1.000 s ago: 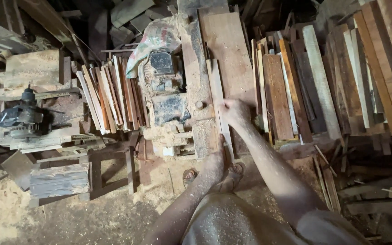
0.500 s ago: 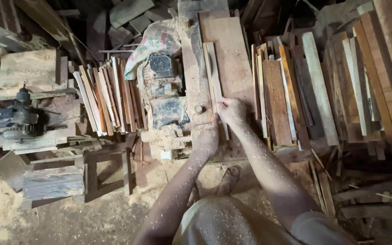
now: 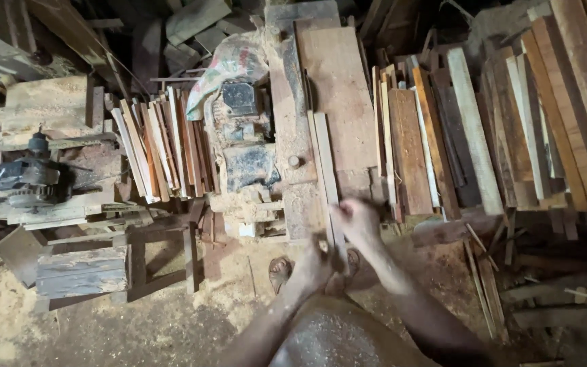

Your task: Feeding thin wooden strips into a woodworking machine for cutting or planing.

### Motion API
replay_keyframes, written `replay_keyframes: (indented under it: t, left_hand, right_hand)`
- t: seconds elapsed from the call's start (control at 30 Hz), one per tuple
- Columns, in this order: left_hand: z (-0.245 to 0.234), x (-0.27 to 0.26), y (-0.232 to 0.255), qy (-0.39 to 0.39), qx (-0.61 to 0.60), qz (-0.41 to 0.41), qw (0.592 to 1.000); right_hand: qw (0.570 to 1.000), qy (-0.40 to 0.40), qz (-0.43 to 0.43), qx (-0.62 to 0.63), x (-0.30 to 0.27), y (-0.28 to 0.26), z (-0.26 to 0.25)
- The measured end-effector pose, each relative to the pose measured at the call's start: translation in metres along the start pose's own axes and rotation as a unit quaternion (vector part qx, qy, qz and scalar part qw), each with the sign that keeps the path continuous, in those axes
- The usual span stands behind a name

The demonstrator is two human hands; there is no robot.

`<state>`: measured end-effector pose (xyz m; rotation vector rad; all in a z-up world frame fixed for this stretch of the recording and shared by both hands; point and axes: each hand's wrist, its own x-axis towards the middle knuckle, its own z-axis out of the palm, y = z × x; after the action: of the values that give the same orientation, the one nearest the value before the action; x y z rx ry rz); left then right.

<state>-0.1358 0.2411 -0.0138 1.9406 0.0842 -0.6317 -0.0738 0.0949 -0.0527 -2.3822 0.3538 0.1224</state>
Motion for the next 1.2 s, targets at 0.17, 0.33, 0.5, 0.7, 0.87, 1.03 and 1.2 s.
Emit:
replay_keyframes:
  t: [0.17, 0.33, 0.5, 0.7, 0.87, 1.03, 1.2]
  left_hand:
    - [0.016, 0.004, -0.046, -0.085, 0.022, -0.059, 0.994]
    - [0.035, 0.045, -0.005, -0.055, 0.005, 0.012, 0.998]
    - [0.061, 0.1, 0.036, -0.101, 0.098, 0.063, 0.988]
    - [-0.025, -0.009, 0.108, -0.142, -0.161, -0.054, 0.975]
    - [-0.004, -0.025, 0.016, -0.137, -0.308, -0.136, 0.932]
    - [0.029, -0.014, -0.042, -0.112, -0.321, -0.128, 0.932]
    - [0.023, -0.009, -0.069, -0.035, -0.045, 0.029, 0.998]
  right_hand:
    - [0.992, -0.066, 0.036, 0.103, -0.015, 0.027, -0.012]
    - [0.998, 0.034, 0.017, 0.042, 0.001, 0.041, -0.055]
    - [0.989, 0.061, 0.021, 0.134, 0.018, 0.041, -0.087]
    - [0.991, 0.018, 0.013, 0.135, 0.0, -0.004, -0.07]
    - [0.996, -0.018, -0.017, 0.083, -0.002, 0.005, -0.025]
    - [0.999, 0.033, -0.041, 0.012, 0.017, -0.069, -0.034]
    - [0.998, -0.024, -0.006, -0.066, 0.065, -0.045, 0.021]
